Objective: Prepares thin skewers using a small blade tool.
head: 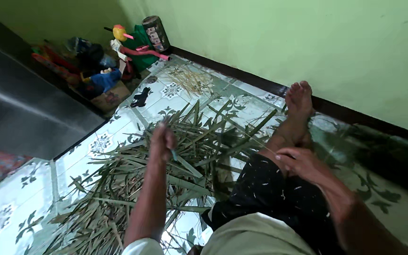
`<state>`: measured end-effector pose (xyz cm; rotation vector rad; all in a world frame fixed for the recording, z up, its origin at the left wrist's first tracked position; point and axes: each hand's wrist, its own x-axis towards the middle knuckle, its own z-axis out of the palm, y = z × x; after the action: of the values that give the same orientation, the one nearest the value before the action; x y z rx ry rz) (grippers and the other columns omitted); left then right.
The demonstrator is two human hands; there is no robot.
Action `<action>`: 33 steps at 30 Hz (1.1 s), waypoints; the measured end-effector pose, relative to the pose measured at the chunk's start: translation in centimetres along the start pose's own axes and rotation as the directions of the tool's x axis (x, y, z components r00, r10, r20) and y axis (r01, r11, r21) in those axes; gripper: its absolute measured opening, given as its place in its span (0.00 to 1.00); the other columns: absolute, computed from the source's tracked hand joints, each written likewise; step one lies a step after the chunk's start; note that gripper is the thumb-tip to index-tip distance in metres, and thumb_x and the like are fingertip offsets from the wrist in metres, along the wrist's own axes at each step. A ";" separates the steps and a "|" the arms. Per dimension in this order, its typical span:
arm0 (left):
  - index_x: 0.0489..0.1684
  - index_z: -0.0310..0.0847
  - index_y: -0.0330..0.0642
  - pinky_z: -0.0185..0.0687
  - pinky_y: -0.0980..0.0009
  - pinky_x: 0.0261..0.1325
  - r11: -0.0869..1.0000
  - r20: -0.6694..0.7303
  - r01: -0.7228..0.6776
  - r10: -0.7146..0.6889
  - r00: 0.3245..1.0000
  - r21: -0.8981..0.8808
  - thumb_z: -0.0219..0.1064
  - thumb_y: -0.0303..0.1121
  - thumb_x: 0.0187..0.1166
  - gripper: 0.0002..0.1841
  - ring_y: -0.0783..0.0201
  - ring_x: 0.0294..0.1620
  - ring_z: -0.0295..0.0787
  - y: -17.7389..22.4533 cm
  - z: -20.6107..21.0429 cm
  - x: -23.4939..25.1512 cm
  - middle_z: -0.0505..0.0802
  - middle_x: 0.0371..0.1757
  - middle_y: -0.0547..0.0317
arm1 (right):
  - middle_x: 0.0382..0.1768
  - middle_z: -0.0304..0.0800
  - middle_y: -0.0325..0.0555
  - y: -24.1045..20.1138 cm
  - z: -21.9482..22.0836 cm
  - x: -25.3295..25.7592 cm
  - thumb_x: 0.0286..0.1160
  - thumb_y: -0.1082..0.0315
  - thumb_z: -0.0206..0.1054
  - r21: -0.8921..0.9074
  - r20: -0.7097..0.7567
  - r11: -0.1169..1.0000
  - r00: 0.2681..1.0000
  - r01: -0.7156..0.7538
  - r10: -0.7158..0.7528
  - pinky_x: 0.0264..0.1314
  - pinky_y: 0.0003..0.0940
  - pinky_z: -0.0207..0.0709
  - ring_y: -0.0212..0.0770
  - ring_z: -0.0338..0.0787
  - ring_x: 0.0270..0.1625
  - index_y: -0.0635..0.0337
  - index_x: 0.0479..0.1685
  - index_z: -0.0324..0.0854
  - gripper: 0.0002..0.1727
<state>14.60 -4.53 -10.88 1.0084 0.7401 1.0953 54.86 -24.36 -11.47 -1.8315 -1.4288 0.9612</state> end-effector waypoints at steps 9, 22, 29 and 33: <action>0.70 0.78 0.40 0.73 0.81 0.17 0.960 0.450 0.279 -0.265 0.853 0.036 0.56 0.39 0.86 0.19 0.78 0.11 0.73 -5.8 13.8 -2.8 0.80 0.14 0.73 | 0.30 0.85 0.40 -4.6 3.3 1.1 0.85 0.64 0.62 0.074 0.112 0.987 0.982 0.145 -0.153 0.32 0.24 0.78 0.26 0.79 0.25 0.63 0.52 0.87 0.13; 0.73 0.77 0.44 0.73 0.82 0.15 0.953 0.402 0.286 -0.223 0.888 -0.103 0.62 0.47 0.84 0.23 0.78 0.08 0.73 -4.0 11.1 -1.9 0.79 0.11 0.73 | 0.37 0.87 0.42 -2.2 2.7 -0.3 0.85 0.65 0.58 0.063 0.103 0.948 0.943 0.312 -0.317 0.33 0.21 0.75 0.24 0.78 0.28 0.64 0.48 0.90 0.15; 0.75 0.76 0.44 0.69 0.83 0.14 0.929 0.538 0.361 -0.343 0.770 0.075 0.59 0.43 0.84 0.23 0.79 0.08 0.70 -5.1 13.2 -3.6 0.77 0.12 0.75 | 0.40 0.87 0.44 -3.0 3.8 0.4 0.82 0.66 0.62 0.086 0.082 0.933 0.931 0.350 -0.357 0.35 0.18 0.77 0.24 0.80 0.31 0.64 0.45 0.91 0.13; 0.72 0.80 0.45 0.72 0.81 0.15 0.954 0.414 0.275 -0.202 0.888 -0.124 0.66 0.50 0.82 0.25 0.78 0.08 0.72 -3.4 9.9 -1.6 0.79 0.11 0.73 | 0.40 0.87 0.43 -1.4 2.9 -0.1 0.84 0.65 0.60 0.077 0.098 0.936 0.932 0.343 -0.349 0.36 0.19 0.76 0.24 0.79 0.30 0.64 0.46 0.90 0.14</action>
<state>24.09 -9.30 -10.26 0.9182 0.4110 0.6959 51.68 -24.03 -11.90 -1.4360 -1.7019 0.9213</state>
